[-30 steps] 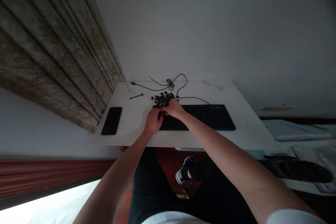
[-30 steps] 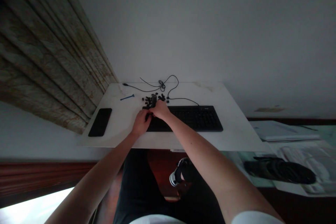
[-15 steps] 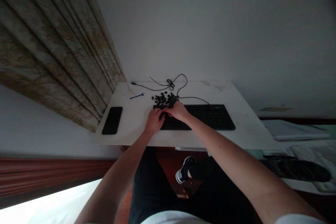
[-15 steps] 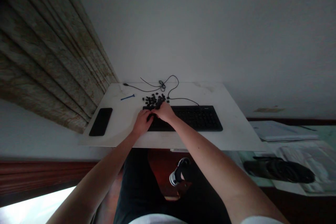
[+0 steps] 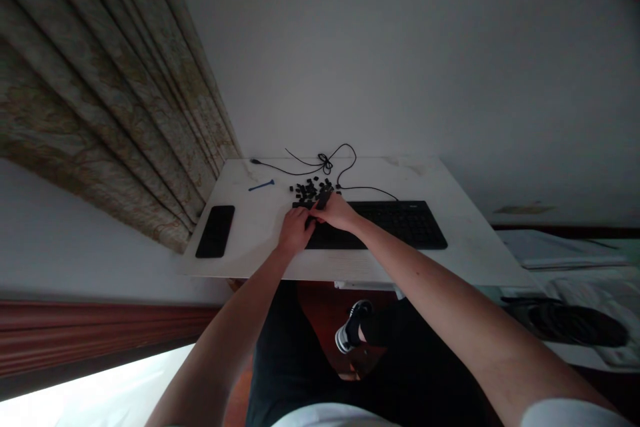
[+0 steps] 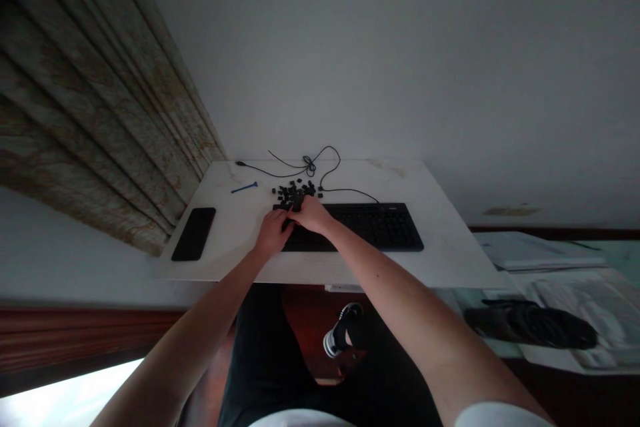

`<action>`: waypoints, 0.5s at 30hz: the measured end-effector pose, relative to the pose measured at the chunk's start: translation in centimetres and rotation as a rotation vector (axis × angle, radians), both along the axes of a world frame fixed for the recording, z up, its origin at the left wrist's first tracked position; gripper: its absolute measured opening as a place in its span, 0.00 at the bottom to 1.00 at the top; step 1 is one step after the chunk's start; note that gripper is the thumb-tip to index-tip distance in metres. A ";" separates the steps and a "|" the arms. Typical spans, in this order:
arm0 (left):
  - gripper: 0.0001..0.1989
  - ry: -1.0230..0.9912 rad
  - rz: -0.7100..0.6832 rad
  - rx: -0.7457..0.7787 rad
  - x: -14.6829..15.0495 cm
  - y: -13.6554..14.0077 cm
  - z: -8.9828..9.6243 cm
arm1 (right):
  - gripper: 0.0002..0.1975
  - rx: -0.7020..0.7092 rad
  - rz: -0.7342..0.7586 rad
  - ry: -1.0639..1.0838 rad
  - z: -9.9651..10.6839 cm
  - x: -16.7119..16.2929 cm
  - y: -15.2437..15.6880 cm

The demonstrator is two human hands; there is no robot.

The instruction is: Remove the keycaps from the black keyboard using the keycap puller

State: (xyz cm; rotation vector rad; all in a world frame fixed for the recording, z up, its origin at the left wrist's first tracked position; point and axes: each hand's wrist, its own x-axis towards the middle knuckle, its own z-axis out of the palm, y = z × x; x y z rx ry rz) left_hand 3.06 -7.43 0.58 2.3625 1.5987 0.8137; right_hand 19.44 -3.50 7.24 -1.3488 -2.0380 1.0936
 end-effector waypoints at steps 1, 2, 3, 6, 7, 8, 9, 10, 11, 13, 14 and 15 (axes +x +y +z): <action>0.08 0.016 -0.008 -0.001 0.0 0.1 0.1 | 0.08 0.002 0.003 -0.024 0.1 -0.1 0.1; 0.08 0.033 -0.020 -0.002 0.0 0.1 0.3 | 0.08 -0.003 0.000 -0.043 0.2 -0.2 0.1; 0.08 0.049 -0.031 -0.003 0.0 0.2 0.4 | 0.09 -0.016 -0.010 -0.056 0.3 -0.3 0.2; 0.07 0.056 -0.025 0.002 0.1 0.2 0.4 | 0.08 -0.072 -0.068 -0.079 0.6 -0.7 0.2; 0.07 0.042 -0.009 0.009 0.2 0.1 0.3 | 0.08 -0.081 -0.091 -0.096 0.7 -0.8 0.2; 0.07 0.024 0.008 0.018 0.2 0.0 0.1 | 0.08 -0.081 -0.110 -0.122 0.8 -0.9 0.1; 0.07 0.003 0.020 0.027 0.3 0.0 -0.1 | 0.08 -0.072 -0.119 -0.155 1.0 -1.1 0.1; 0.07 -0.017 0.024 0.036 0.3 0.0 -0.3 | 0.09 -0.056 -0.120 -0.191 1.3 -1.2 0.0; 0.07 -0.034 0.023 0.045 0.4 0.0 -0.4 | 0.10 -0.037 -0.112 -0.224 1.5 -1.3 0.0; 0.07 -0.056 0.013 0.061 0.4 0.0 -0.7 | 0.12 0.007 -0.082 -0.272 2.1 -1.4 -0.2; 0.07 -0.061 0.007 0.070 0.4 0.0 -0.8 | 0.12 0.026 -0.067 -0.286 2.3 -1.5 -0.3; 0.07 -0.065 0.003 0.080 0.4 -0.1 -0.8 | 0.13 0.039 -0.058 -0.294 2.5 -1.5 -0.3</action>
